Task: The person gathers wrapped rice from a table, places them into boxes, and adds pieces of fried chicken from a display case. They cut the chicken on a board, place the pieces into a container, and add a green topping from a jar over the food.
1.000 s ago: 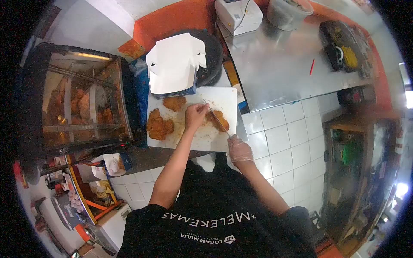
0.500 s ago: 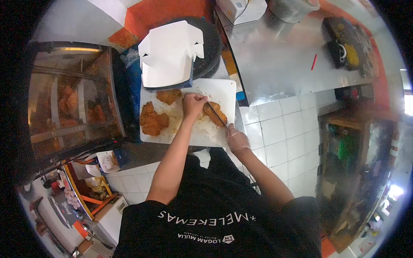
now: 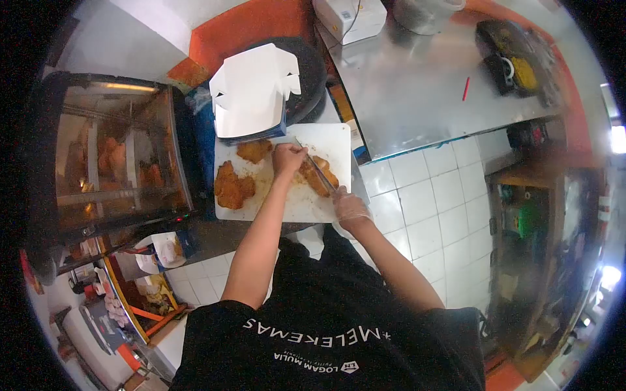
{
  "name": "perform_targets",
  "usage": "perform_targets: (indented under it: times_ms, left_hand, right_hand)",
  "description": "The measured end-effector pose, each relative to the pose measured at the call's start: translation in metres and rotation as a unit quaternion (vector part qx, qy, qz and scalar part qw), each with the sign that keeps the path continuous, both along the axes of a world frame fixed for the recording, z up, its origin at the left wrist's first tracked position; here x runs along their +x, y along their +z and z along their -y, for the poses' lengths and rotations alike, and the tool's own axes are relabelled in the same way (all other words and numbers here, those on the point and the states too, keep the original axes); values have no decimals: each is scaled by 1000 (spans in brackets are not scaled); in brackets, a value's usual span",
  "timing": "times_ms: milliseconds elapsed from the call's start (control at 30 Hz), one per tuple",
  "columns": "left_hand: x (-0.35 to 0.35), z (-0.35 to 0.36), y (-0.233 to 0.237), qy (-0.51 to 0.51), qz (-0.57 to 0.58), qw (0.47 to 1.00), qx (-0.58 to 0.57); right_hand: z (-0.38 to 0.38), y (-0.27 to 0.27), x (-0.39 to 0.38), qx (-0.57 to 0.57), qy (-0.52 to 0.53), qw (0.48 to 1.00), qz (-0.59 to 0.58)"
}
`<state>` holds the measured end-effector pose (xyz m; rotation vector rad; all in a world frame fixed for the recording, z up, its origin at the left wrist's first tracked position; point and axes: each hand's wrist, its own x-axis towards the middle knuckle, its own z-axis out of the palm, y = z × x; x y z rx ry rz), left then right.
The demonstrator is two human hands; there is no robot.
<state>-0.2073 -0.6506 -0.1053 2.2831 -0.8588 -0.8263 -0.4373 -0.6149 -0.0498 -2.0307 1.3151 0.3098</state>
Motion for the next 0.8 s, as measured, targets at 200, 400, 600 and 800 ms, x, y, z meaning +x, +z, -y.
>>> perform_targets:
  times_ms: [200, 400, 600, 800]
  left_hand:
    - [-13, -24, 8, -41, -13, 998, -36]
    - [0, -55, 58, -241, 3, 961, -132]
    - [-5, -39, 64, -566, 195, 793, -110]
    - [-14, -33, 69, -545, 150, 818, -105]
  right_hand:
    - [-34, -1, -4, 41, -64, 997, -14]
    - [-30, 25, -29, 36, -54, 998, 28]
    - [-42, 29, -81, 16, -155, 987, 25]
    - [-51, 38, -84, 49, -196, 979, 33]
